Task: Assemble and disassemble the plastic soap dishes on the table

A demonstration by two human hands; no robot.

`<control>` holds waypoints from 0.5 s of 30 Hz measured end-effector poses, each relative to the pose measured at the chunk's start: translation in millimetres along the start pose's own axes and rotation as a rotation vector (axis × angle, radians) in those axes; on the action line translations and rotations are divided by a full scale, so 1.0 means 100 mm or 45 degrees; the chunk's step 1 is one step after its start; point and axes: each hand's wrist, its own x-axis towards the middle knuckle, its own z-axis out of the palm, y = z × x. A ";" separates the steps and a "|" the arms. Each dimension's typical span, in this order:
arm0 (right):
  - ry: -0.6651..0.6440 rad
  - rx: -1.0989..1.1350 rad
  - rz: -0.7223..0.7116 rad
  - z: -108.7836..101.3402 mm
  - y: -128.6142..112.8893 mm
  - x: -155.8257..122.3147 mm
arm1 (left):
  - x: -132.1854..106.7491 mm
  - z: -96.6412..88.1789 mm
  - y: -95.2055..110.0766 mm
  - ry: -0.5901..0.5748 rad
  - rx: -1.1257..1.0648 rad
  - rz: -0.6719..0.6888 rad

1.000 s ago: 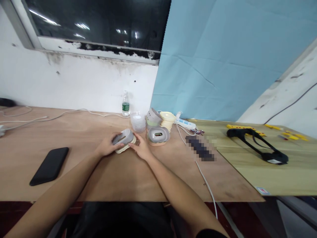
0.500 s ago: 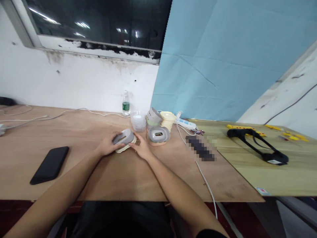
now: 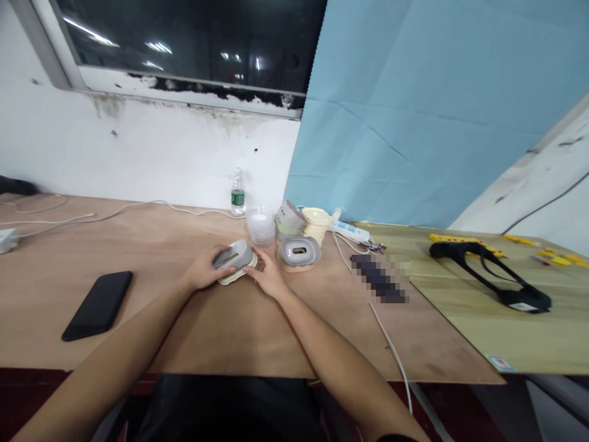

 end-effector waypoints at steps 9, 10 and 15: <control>0.064 -0.018 -0.045 0.00 -0.03 0.01 | -0.01 -0.02 0.05 0.034 0.005 0.046; 0.070 -0.005 -0.040 0.01 -0.03 0.01 | -0.01 -0.01 0.05 0.040 0.004 0.049; 0.103 0.090 -0.046 0.02 -0.06 0.02 | -0.01 -0.02 0.06 0.135 -0.013 0.080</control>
